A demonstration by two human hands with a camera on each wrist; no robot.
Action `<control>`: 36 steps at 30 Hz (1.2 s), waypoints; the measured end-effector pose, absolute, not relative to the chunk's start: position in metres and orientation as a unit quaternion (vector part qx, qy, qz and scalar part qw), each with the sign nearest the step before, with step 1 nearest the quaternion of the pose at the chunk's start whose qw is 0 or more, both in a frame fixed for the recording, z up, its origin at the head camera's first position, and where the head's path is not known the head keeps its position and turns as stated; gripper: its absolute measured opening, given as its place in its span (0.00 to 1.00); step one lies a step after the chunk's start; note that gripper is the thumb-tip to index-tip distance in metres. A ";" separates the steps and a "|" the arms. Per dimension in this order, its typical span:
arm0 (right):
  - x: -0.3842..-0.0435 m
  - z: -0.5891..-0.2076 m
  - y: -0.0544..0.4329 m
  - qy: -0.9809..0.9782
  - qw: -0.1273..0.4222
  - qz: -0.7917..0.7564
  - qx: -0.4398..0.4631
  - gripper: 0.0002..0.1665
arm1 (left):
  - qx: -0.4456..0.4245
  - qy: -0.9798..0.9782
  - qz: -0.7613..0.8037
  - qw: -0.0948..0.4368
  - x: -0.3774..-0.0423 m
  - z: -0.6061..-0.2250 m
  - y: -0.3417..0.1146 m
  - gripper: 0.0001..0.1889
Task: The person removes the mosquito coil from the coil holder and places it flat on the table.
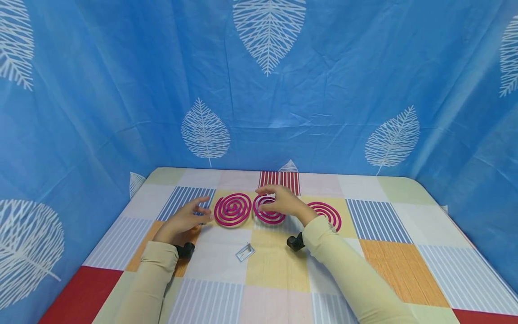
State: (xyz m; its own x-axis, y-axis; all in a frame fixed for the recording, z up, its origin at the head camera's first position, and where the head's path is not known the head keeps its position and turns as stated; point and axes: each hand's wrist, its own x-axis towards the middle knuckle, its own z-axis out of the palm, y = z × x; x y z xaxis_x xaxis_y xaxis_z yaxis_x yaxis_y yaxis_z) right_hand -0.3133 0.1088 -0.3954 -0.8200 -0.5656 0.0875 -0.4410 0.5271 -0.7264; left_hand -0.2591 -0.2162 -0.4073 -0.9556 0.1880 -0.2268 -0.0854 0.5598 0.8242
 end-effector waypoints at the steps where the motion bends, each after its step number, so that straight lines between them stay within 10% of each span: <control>1: -0.314 -0.396 0.108 0.870 0.079 -0.388 -0.292 0.33 | 0.028 0.872 0.466 0.149 -0.259 -0.407 -0.216 0.40; 36: -0.324 -0.403 0.077 0.912 0.092 -0.270 -0.295 0.41 | 0.039 0.872 0.454 0.177 -0.257 -0.407 -0.208 0.35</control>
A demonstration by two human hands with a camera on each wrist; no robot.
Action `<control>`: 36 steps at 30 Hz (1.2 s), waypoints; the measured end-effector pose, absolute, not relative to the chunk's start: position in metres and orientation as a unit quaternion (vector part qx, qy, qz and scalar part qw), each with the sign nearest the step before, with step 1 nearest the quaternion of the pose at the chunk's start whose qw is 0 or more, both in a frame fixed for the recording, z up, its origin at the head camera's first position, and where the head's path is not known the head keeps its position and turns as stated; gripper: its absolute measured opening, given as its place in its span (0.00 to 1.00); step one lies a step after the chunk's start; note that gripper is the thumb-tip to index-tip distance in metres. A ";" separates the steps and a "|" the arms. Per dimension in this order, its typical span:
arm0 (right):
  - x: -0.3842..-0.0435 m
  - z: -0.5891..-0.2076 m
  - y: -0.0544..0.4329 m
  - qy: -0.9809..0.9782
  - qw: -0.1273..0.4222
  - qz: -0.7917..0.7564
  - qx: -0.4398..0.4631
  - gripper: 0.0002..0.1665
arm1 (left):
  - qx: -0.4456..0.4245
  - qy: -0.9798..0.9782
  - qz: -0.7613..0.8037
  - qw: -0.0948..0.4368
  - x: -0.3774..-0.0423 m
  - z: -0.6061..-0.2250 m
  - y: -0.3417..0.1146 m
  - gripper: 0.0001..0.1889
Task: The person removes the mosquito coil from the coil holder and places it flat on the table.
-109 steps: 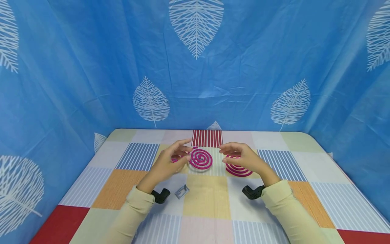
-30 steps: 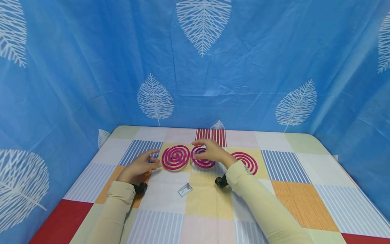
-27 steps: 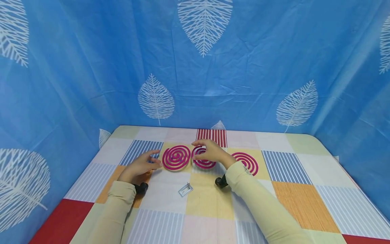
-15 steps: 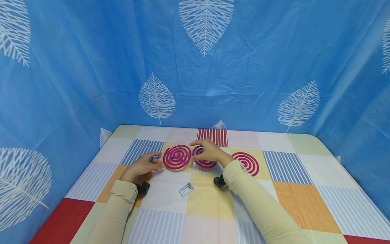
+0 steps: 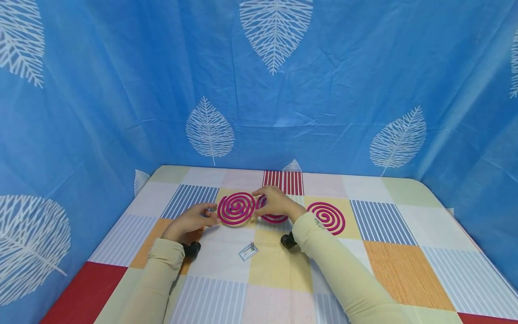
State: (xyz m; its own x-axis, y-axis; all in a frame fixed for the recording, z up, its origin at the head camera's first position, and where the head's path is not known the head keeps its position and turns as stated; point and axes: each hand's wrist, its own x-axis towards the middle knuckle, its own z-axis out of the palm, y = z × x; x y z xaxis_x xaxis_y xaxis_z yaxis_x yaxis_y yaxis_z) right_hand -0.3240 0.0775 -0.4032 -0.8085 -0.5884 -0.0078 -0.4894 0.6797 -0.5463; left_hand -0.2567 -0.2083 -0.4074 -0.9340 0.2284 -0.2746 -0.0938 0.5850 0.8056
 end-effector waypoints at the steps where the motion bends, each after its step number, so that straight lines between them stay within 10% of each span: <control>1: -0.324 -0.403 0.077 0.912 0.091 -0.268 -0.296 0.41 | 0.036 0.871 0.456 0.178 -0.257 -0.408 -0.208 0.35; 36: -0.322 -0.396 0.076 0.887 0.055 -0.364 -0.280 0.39 | 0.008 0.831 0.553 0.065 -0.261 -0.400 -0.203 0.33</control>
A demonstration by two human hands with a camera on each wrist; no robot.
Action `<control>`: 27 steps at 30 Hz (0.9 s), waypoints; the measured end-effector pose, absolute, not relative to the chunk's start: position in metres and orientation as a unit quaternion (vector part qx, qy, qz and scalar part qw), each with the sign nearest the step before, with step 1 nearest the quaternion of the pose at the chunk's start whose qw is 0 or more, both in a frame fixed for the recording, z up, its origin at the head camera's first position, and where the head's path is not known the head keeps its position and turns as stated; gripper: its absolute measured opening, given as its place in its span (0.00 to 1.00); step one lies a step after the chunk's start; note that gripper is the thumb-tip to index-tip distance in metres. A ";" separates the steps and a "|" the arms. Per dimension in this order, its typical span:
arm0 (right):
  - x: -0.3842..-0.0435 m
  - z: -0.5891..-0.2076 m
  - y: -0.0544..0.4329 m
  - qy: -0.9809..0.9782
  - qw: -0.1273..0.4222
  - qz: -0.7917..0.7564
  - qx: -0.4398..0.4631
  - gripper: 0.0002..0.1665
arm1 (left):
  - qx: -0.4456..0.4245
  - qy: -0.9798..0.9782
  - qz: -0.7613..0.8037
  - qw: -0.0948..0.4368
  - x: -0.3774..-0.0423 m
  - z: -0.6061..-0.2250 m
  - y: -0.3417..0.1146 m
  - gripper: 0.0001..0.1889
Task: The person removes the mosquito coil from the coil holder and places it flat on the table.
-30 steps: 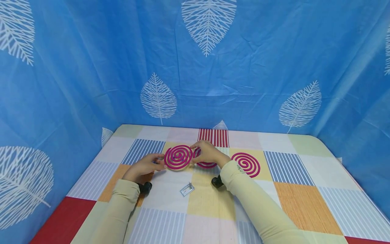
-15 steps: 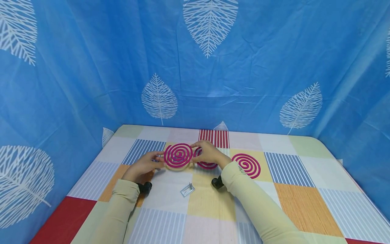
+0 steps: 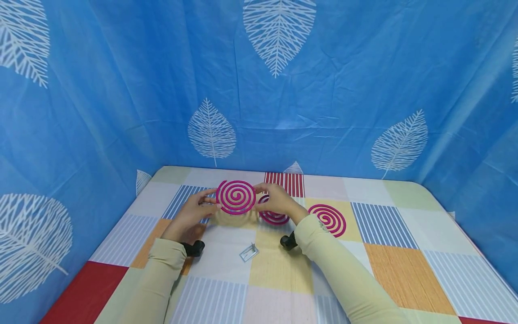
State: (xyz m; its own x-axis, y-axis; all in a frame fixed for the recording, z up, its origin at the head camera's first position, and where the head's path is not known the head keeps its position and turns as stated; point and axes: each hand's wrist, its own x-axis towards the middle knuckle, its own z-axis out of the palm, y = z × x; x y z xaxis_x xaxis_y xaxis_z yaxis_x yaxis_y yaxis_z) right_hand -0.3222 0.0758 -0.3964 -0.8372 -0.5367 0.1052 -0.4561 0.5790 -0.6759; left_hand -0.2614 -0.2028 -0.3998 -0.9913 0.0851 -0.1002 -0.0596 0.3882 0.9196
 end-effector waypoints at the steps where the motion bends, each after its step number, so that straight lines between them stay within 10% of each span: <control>1: -0.322 -0.395 0.075 0.884 0.051 -0.371 -0.279 0.40 | 0.004 0.824 0.564 0.060 -0.262 -0.399 -0.202 0.33; 27: -0.313 -0.385 0.090 0.756 0.116 -0.604 -0.224 0.36 | 0.003 0.768 0.639 0.031 -0.256 -0.382 -0.190 0.35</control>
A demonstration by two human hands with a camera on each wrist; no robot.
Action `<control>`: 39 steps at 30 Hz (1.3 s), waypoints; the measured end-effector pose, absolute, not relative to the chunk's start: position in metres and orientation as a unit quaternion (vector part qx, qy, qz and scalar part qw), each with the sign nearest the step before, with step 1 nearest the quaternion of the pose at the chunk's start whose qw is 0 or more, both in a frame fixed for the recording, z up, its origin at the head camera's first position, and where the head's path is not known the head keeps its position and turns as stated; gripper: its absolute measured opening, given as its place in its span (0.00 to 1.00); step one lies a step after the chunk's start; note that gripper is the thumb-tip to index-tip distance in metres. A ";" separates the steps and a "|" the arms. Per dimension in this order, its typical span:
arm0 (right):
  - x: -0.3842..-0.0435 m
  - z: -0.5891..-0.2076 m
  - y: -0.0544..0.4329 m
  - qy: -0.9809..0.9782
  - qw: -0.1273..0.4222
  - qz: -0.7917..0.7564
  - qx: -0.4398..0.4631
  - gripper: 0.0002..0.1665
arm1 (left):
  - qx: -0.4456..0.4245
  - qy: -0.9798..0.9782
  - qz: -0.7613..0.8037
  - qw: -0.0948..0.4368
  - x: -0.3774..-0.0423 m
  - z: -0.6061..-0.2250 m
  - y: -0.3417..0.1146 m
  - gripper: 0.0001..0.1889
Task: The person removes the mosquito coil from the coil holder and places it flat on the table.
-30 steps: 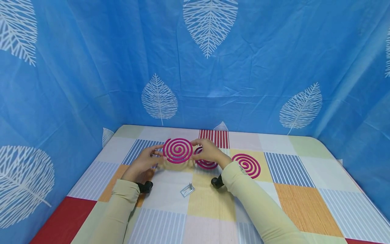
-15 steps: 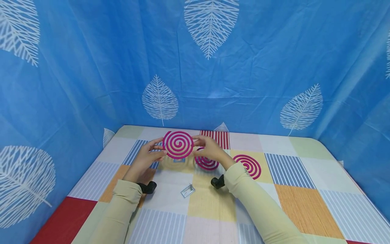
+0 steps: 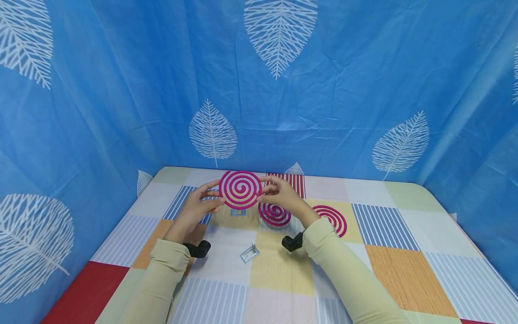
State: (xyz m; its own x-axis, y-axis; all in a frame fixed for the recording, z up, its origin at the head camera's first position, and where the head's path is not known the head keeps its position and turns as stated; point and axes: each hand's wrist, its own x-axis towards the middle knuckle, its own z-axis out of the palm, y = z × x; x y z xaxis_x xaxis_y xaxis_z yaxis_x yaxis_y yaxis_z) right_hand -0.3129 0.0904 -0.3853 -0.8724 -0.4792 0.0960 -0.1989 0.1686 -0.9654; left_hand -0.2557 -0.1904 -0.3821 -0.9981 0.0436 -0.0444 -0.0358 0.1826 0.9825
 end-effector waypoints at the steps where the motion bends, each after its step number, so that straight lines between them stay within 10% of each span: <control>1: -0.312 -0.385 0.091 0.753 0.117 -0.607 -0.224 0.36 | 0.003 0.770 0.637 0.030 -0.255 -0.381 -0.190 0.35; 39: -0.285 -0.373 0.131 0.738 0.109 -0.626 -0.227 0.42 | 0.072 0.758 0.648 0.034 -0.236 -0.362 -0.158 0.36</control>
State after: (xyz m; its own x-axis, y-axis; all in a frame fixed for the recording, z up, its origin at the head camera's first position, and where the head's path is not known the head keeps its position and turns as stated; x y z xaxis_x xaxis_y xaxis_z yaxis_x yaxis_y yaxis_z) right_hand -0.2846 0.1311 -0.3732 -0.8735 -0.4711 0.1231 -0.1978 0.1123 -0.9738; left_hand -0.2363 -0.1582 -0.3622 -0.9873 0.1532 0.0409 0.0642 0.1505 0.9865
